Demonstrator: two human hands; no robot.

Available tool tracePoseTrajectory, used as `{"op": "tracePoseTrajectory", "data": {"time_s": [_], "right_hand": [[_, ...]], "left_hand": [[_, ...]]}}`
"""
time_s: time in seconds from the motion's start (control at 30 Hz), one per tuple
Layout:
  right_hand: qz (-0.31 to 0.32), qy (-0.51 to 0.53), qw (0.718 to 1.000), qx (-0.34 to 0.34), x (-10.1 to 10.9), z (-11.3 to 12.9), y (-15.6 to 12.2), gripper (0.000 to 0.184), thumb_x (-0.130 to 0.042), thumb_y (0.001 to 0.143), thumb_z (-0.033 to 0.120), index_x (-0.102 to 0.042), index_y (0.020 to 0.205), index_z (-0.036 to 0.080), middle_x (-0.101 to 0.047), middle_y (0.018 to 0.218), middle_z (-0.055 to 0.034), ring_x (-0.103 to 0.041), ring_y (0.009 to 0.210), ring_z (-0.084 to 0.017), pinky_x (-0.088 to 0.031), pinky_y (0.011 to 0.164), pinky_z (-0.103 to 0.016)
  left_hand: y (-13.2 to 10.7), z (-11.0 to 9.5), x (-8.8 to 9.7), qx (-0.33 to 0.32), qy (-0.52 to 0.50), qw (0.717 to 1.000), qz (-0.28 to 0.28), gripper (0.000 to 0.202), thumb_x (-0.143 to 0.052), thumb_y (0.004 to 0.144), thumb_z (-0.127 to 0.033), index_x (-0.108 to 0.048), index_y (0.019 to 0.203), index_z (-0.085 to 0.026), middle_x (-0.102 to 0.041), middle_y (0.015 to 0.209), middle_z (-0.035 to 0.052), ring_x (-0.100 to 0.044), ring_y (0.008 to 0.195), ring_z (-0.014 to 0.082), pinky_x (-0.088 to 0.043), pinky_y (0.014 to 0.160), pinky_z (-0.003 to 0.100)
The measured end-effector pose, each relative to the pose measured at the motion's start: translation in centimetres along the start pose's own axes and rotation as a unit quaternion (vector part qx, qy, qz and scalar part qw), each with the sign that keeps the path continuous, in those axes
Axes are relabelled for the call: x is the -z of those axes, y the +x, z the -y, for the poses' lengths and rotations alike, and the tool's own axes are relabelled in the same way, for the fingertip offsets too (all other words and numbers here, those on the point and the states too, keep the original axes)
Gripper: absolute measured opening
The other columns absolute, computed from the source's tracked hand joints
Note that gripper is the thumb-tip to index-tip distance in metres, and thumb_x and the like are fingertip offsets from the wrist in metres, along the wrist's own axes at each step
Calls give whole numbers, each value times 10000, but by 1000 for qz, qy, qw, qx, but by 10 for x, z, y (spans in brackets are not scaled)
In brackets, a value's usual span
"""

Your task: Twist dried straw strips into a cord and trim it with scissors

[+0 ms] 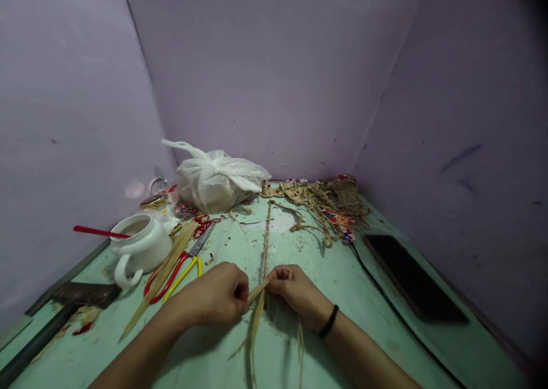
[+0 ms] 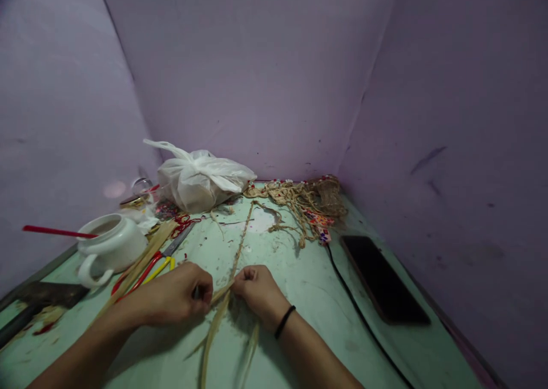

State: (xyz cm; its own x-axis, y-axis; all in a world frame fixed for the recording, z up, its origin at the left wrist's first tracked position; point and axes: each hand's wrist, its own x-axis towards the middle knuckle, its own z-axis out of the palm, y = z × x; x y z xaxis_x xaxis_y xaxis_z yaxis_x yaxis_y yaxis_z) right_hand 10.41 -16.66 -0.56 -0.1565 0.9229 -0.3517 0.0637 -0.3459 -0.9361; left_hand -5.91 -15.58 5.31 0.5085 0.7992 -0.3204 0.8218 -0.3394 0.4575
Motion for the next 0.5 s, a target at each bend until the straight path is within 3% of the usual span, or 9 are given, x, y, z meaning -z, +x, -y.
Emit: {"op": "tracePoseTrajectory", "data": {"time_s": [0.07,0.17,0.27,0.5], "right_hand": [[6,7,1000,6,0,-1,0,66,-492,538,144,-456,483,150,-352,371,77,-230,346,-28,-126,389,-212],[7,12,1000,4,0,-1,0,69,-494,530,139,-445,484,153,-342,368,81,-234,346,-28,-124,387,-212],[2,15,1000,4,0,-1,0,88,-503,522,134,-429,482,158,-336,370,85,-238,349,-27,-130,385,-209],[0,17,1000,1,0,-1,1,37,-503,534,155,-478,509,143,-365,383,76,-247,351,-30,-141,388,-208]], "left_hand": [[3,-3,-6,-8,-12,1000,-5,167,-505,601,-247,-643,652,-168,-604,591,12,-492,537,121,-292,477,201],[10,-3,-12,-21,-42,997,-57,212,-523,640,-331,-648,700,-170,-610,631,10,-497,581,122,-305,521,204],[18,-1,-18,-29,-71,992,-103,228,-506,659,-312,-661,742,-166,-622,672,14,-502,626,125,-316,566,206],[25,8,-20,-13,-117,989,-93,235,-438,665,-260,-615,605,-117,-475,524,-16,-408,542,99,-264,513,200]]}}
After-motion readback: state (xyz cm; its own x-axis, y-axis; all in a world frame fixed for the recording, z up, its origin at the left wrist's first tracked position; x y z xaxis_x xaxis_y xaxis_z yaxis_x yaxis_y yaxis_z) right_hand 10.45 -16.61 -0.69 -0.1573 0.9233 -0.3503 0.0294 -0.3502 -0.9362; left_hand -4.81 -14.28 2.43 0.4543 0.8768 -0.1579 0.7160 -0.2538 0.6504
